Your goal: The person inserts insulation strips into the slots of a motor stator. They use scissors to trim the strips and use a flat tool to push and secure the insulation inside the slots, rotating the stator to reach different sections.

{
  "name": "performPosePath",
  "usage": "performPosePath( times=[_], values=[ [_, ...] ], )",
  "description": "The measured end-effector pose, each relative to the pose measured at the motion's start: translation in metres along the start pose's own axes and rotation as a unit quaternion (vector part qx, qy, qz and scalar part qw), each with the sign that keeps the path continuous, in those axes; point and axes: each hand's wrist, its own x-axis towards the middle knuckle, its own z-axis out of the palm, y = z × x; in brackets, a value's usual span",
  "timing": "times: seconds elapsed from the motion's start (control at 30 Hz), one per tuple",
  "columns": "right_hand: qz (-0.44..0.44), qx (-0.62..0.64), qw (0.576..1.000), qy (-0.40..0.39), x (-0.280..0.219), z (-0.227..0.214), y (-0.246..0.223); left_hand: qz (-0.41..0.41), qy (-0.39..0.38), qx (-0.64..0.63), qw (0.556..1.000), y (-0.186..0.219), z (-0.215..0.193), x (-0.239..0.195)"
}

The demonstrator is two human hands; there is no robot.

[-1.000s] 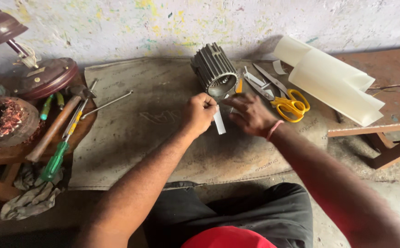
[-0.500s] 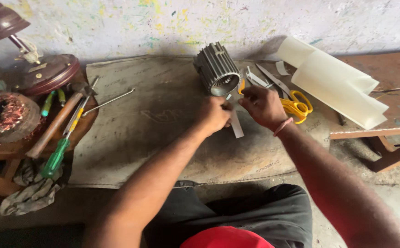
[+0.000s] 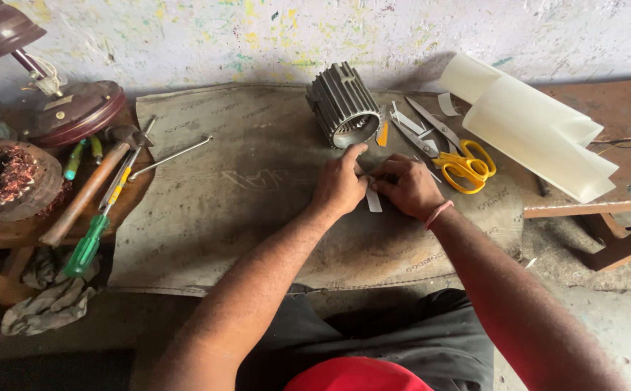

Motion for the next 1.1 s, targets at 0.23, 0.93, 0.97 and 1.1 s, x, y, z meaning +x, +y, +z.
performPosePath(
  times=[0.23, 0.93, 0.97, 1.1],
  values=[
    [0.040, -0.023, 0.999, -0.012, 0.005, 0.001, 0.003, 0.002, -0.003, 0.005, 1.000, 0.003, -0.001, -0.001],
    [-0.004, -0.063, 0.996, -0.058, 0.015, 0.003, 0.010, 0.003, -0.010, 0.029, 1.000, 0.007, -0.002, 0.002],
    [-0.008, -0.060, 0.997, -0.057, 0.015, 0.003, 0.009, 0.007, -0.010, 0.030, 0.999, 0.007, -0.002, 0.002],
    [-0.024, -0.049, 0.997, -0.057, 0.015, 0.004, 0.009, 0.021, -0.011, 0.039, 0.999, 0.008, -0.003, 0.003]
  ],
)
